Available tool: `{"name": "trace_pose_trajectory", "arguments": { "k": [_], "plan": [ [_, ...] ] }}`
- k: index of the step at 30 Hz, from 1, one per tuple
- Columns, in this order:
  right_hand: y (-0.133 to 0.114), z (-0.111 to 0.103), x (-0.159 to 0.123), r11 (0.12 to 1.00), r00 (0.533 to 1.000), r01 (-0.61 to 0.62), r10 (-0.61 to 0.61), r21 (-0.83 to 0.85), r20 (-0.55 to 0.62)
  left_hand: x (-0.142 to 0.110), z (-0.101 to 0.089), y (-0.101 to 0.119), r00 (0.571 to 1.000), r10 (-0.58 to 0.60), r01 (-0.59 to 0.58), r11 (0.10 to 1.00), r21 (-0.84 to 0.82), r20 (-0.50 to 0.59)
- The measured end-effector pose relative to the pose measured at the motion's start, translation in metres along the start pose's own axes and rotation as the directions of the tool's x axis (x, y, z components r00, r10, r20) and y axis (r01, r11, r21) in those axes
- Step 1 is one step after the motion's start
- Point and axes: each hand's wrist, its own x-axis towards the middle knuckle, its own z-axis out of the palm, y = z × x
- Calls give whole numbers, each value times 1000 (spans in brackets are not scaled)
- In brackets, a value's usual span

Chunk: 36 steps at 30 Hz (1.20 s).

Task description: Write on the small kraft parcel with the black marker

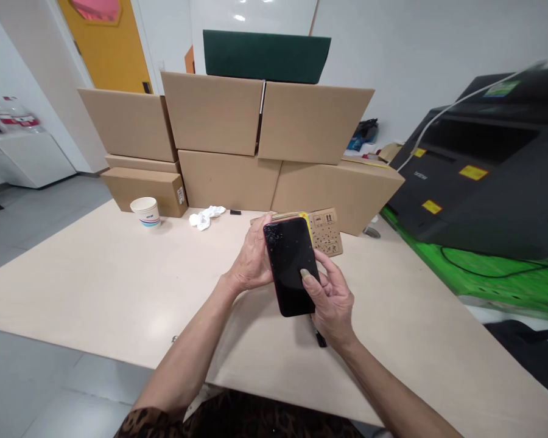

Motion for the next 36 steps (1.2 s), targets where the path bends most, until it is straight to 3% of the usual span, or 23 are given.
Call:
{"name": "trace_pose_trajectory", "arguments": {
  "k": [7,16,36],
  "plan": [
    [0,1,1,999,999,-34,34,-3,-38,3,-10,4,993,-102,102,995,0,54],
    [2,1,6,999,997,-42,42,5,-67,4,-10,7,994,-80,82,996,-23,69],
    [4,4,9,1000,1000,8,-8,17,1,2,-10,7,993,-111,110,994,23,33]
  ]
}}
